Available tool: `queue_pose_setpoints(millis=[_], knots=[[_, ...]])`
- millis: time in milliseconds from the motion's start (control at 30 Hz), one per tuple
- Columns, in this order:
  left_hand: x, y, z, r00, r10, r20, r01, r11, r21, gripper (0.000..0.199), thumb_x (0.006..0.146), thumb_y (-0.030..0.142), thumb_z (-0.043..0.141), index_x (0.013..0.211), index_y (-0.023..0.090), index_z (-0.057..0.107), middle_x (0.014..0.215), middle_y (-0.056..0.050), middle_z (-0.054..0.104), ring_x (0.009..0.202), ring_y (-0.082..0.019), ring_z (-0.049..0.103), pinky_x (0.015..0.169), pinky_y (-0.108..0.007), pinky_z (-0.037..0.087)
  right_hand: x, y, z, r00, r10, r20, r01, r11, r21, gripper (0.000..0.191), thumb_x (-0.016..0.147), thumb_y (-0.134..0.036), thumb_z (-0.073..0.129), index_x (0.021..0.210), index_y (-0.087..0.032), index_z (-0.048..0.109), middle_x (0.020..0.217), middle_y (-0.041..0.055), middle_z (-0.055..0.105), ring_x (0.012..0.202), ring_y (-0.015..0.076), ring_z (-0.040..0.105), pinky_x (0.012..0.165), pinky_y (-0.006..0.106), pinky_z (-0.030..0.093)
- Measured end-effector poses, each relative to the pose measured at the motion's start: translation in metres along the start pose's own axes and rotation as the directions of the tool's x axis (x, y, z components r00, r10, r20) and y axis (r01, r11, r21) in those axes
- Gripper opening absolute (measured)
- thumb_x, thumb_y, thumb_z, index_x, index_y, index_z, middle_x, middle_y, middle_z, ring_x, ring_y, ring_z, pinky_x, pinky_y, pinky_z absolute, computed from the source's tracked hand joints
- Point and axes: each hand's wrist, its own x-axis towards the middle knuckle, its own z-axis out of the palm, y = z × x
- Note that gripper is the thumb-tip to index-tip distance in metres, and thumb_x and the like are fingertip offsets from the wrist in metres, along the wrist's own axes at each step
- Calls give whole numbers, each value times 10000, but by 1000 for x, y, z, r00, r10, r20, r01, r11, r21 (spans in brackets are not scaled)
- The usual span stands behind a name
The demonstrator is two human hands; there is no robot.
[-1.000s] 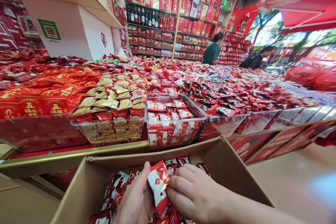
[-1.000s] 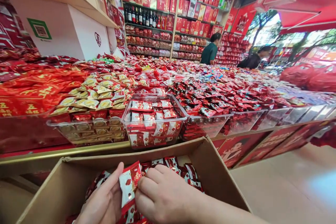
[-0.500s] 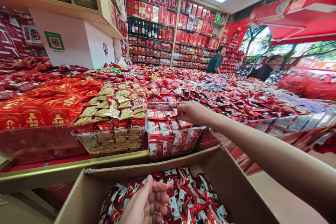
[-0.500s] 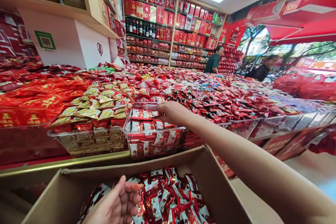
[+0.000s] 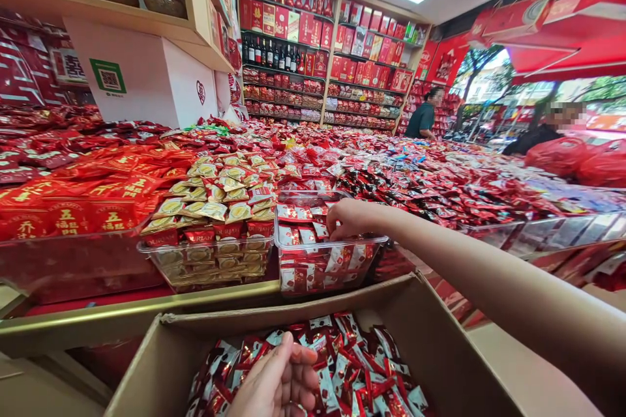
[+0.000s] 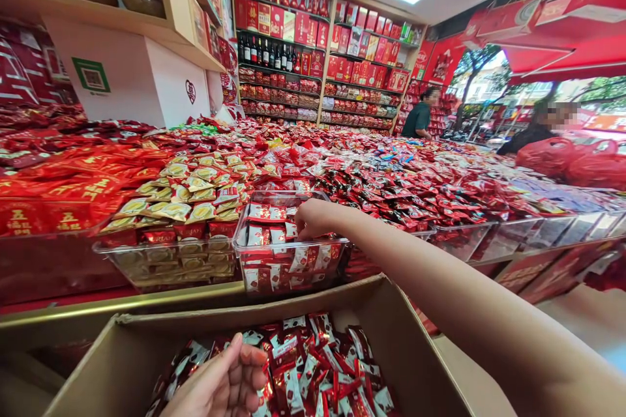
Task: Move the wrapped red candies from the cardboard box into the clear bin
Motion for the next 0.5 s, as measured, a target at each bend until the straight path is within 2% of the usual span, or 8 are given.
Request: queue_pose_setpoints(millis=[100,267,367,433,500], knots=[[0,0,0,1000,-20,-23,20,999,26,447,546,555,601,709,139,612,578,-26,614,494,-124,535,469,-211,332,-2,-1,-5,1000,27,14,-27,1000,-1,200,629,-294,597,774,-171,658,726,25,632,634,130,531,521,210,333],[6,-6,1,999,-30,-39,34,996,85,442,549,557,591,700,142,601,574,-21,595,464,-111,513,445,-201,310,1,2,0,999,21,28,-21,1000,17,178,610,-222,591,772,-178,651,730,16,628,622,120,530,503,200,330],[12,-11,-2,999,1,-40,9,971,237,397,576,550,566,685,168,579,571,3,571,444,-103,489,429,-195,285,1,4,-2,998,52,43,-53,998,26,160,619,-245,599,752,-174,654,717,19,625,628,122,528,515,202,330],[15,-16,-10,996,91,-13,-73,864,498,323,627,501,539,682,186,586,603,1,581,500,-131,510,471,-218,324,-6,0,-11,997,74,-8,-74,996,42,157,642,-267,591,743,-163,650,698,24,618,620,122,520,525,209,330],[17,-21,-24,984,165,69,-156,605,781,235,662,411,523,739,211,621,715,-29,622,657,-194,549,606,-273,375,-21,-12,-21,985,59,-164,-47,996,77,165,685,-281,558,746,-150,639,685,28,605,619,118,508,548,219,334]])
